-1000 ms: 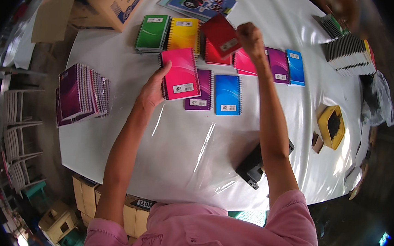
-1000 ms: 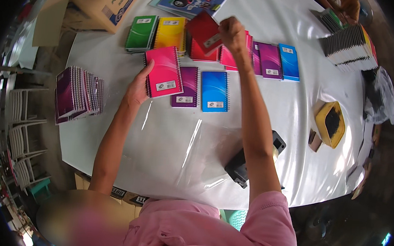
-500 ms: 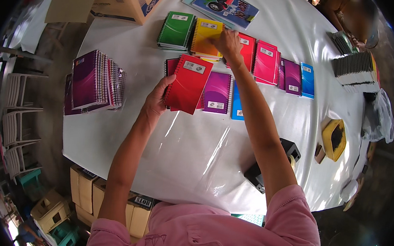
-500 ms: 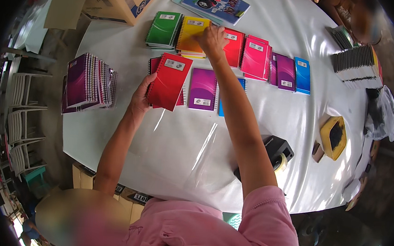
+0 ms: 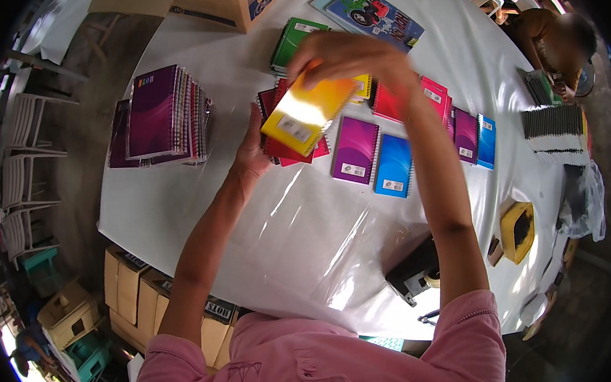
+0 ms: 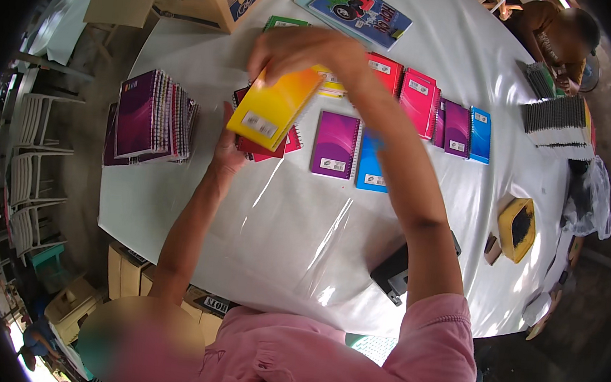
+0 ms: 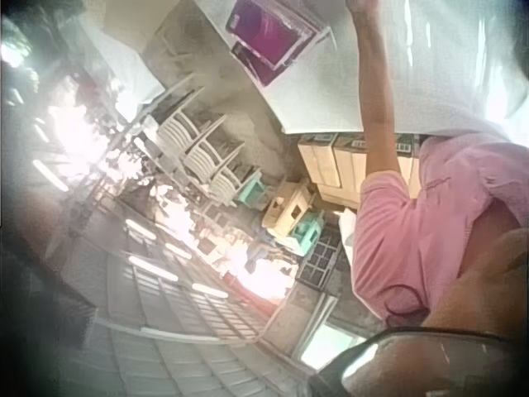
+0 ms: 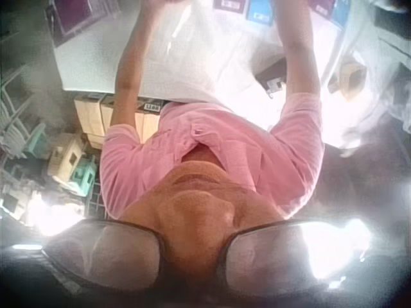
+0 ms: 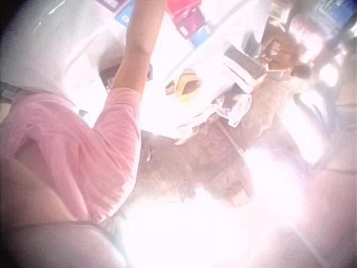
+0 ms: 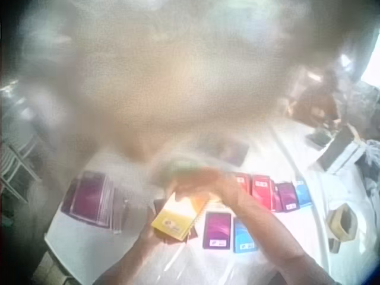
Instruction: The person wraps multiple spiral-bound notebooks in clear plastic film. They place a notebook on a sheet of film, fold the film over the cover, and secure it with tape. The person repeats this process for several notebooks of different colors, stacking the finished items on the table.
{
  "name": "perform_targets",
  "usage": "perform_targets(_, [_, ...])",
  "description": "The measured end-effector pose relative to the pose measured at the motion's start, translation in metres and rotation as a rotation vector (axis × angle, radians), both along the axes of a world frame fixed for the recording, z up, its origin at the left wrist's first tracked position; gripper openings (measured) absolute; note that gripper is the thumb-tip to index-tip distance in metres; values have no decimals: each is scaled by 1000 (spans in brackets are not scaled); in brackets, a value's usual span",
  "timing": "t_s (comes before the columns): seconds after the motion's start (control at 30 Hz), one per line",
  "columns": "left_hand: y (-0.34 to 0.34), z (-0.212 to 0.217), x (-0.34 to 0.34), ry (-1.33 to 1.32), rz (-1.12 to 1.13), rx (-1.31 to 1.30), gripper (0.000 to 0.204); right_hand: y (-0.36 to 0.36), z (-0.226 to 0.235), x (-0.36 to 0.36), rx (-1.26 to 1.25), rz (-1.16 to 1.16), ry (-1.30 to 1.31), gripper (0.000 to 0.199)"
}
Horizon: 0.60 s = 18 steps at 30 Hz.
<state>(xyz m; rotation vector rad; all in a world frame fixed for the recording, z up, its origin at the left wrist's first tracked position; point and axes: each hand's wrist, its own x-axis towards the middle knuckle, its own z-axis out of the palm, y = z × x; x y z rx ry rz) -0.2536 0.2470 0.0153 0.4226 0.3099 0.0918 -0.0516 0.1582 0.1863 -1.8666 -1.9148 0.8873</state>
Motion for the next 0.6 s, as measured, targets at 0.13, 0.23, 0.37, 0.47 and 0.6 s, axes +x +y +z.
perform_targets(0.13, [12, -20, 1, -133, -70, -74, 44, 27, -71, 26, 452, -368, 55, 33])
perform_targets(0.23, [18, -8, -7, 41, -49, -87, 43, 19, -117, 22, 104, -746, -224, 44])
perform_targets(0.37, [23, -19, -25, 115, 73, -137, 44, 2, -162, -1, 349, -521, -842, 65])
perform_targets(0.47, [12, -2, -16, 143, 93, -157, 45, -3, -174, 6, 429, -515, -755, 63])
perform_targets(0.6, [8, -4, 1, 179, 53, -8, 46, -11, -169, 12, 478, -543, -596, 59])
